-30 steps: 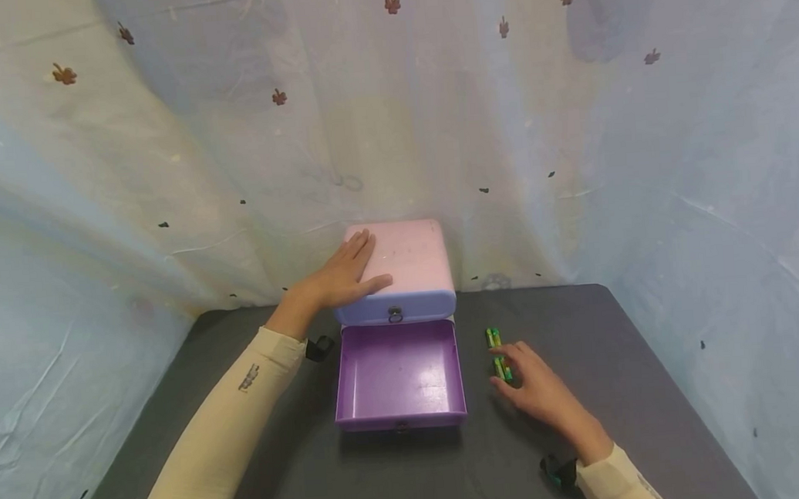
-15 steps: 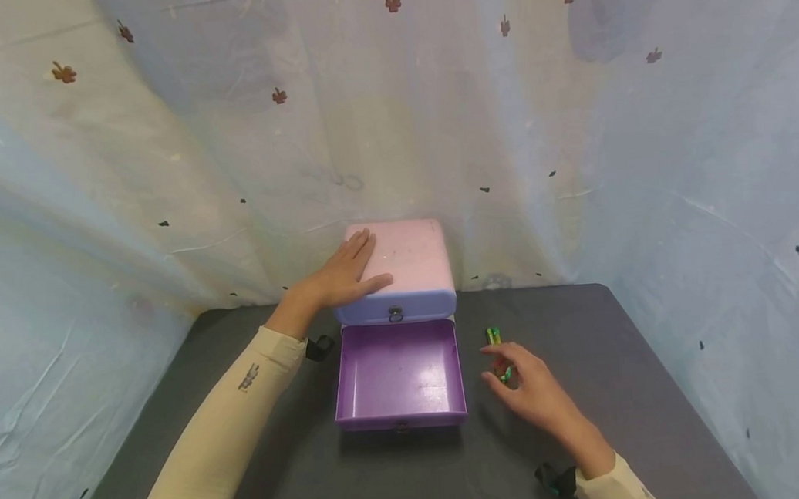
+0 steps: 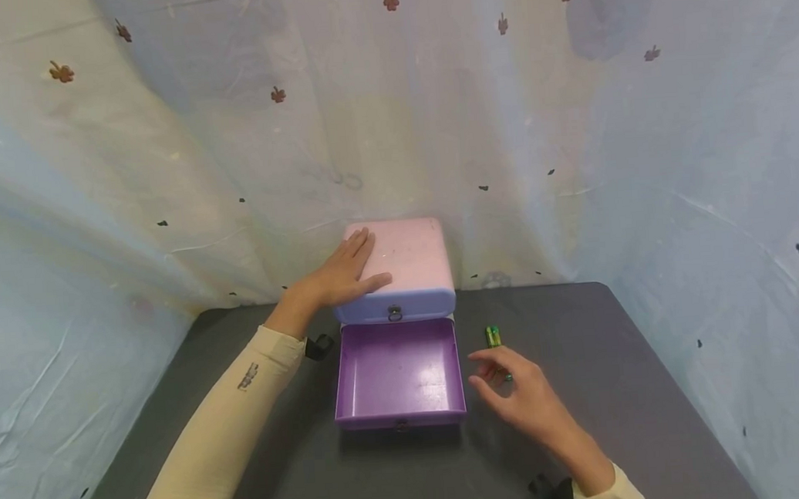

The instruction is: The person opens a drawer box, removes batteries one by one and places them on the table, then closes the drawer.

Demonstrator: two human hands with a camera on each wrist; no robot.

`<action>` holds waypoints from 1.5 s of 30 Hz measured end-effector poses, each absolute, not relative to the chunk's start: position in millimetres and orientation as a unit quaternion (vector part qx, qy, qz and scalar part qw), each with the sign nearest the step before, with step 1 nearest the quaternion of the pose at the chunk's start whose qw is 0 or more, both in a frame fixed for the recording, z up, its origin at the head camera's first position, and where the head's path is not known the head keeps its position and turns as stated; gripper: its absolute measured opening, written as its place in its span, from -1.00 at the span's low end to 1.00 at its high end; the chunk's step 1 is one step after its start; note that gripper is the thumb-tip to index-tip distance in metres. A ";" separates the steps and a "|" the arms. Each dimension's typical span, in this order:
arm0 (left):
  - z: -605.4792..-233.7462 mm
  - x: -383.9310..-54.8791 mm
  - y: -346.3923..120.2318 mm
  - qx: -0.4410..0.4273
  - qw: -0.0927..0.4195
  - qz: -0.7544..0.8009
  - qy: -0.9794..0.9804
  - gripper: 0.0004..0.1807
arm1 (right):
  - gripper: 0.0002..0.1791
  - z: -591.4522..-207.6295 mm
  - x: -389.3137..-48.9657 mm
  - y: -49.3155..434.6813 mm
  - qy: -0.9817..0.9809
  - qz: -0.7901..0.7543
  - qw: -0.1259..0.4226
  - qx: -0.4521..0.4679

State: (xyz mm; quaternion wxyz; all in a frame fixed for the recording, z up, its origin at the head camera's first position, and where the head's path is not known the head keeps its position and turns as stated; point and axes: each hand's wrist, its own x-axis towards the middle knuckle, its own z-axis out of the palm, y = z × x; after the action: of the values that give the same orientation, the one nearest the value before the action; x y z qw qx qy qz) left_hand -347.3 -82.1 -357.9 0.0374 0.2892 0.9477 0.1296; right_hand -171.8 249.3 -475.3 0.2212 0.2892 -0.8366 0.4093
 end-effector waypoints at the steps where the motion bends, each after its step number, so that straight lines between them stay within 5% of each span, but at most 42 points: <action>1: -358.8 -348.8 -82.2 0.288 0.040 0.127 0.948 0.14 | -0.54 -474.3 -169.9 247.9 -0.836 0.410 0.219 0.290; 45: -355.6 -344.5 -81.8 0.291 0.029 0.131 0.947 0.13 | -0.55 -500.7 -115.9 197.2 -0.767 0.495 0.143 0.383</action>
State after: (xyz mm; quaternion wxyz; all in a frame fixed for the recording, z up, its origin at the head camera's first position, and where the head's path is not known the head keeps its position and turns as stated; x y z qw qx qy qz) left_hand -344.5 -81.8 -355.6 0.0289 0.2911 0.9472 0.1310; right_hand -115.9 197.2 -500.7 0.1430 0.3826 -0.7668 0.4952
